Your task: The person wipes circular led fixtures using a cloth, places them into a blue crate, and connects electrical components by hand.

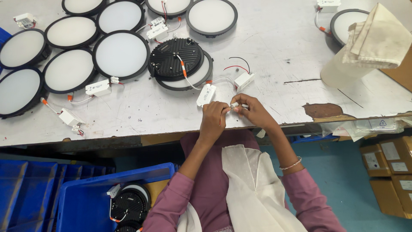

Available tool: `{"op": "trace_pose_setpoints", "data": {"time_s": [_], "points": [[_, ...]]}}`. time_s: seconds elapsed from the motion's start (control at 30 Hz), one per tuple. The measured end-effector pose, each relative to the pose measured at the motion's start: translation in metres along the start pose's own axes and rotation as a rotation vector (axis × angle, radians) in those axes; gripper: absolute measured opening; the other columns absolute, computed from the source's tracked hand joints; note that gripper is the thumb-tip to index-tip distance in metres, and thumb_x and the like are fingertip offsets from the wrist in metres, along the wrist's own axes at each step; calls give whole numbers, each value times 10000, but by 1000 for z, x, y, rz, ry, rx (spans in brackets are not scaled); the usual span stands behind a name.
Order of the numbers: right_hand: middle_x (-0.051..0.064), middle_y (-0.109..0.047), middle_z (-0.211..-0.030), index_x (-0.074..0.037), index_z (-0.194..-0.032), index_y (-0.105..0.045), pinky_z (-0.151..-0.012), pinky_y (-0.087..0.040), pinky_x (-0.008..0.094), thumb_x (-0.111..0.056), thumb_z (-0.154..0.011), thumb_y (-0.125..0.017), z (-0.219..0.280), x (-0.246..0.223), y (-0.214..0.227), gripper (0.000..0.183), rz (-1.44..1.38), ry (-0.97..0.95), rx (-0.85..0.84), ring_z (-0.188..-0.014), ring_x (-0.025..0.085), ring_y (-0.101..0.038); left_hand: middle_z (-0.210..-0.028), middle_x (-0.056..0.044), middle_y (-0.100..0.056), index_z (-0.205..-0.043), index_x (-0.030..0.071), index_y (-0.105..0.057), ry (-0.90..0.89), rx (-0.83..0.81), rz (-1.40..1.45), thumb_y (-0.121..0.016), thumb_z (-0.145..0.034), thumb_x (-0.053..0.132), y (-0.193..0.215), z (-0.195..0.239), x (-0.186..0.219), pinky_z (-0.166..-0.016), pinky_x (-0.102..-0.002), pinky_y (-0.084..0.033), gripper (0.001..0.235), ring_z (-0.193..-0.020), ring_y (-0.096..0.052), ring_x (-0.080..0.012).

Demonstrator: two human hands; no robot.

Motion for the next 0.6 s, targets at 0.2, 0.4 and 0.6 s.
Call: {"op": "trace_pose_setpoints", "data": {"time_s": [0.2, 0.4, 0.6], "points": [[-17, -645, -935, -34, -1127, -636, -719, -498, 214, -108, -958, -694, 4, -4, 9, 194, -126, -6, 138, -773, 47, -572, -947, -105, -529, -980, 99, -755, 42, 225, -71, -781, -854, 141, 22, 1, 7, -807, -402, -427, 136, -847, -538, -296], [2, -669, -972, -29, -1124, -642, -644, -456, 216, -96, -955, -702, 8, -2, 26, 191, -260, 19, 262, -775, 46, -569, -985, -42, -574, -993, 81, -764, 330, -85, 266, -825, -841, 140, 2, 20, -19, -716, -301, -542, 174, -827, -675, -162], [0, -673, -968, -35, -1128, -648, -654, -458, 220, -115, -948, -713, 6, 3, 25, 208, -280, 19, 214, -775, 55, -595, -1064, -100, -757, -1048, 18, -795, 92, 177, 280, -740, -917, 37, 30, 17, -9, -940, -334, -527, 143, -1047, -688, -230]]}}
Point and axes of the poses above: each hand's wrist, its own z-axis away from the middle knuckle, its own y-axis out of the back of the hand, x = y × z, the point moved 9 cm from there along -z, towards the middle knuckle
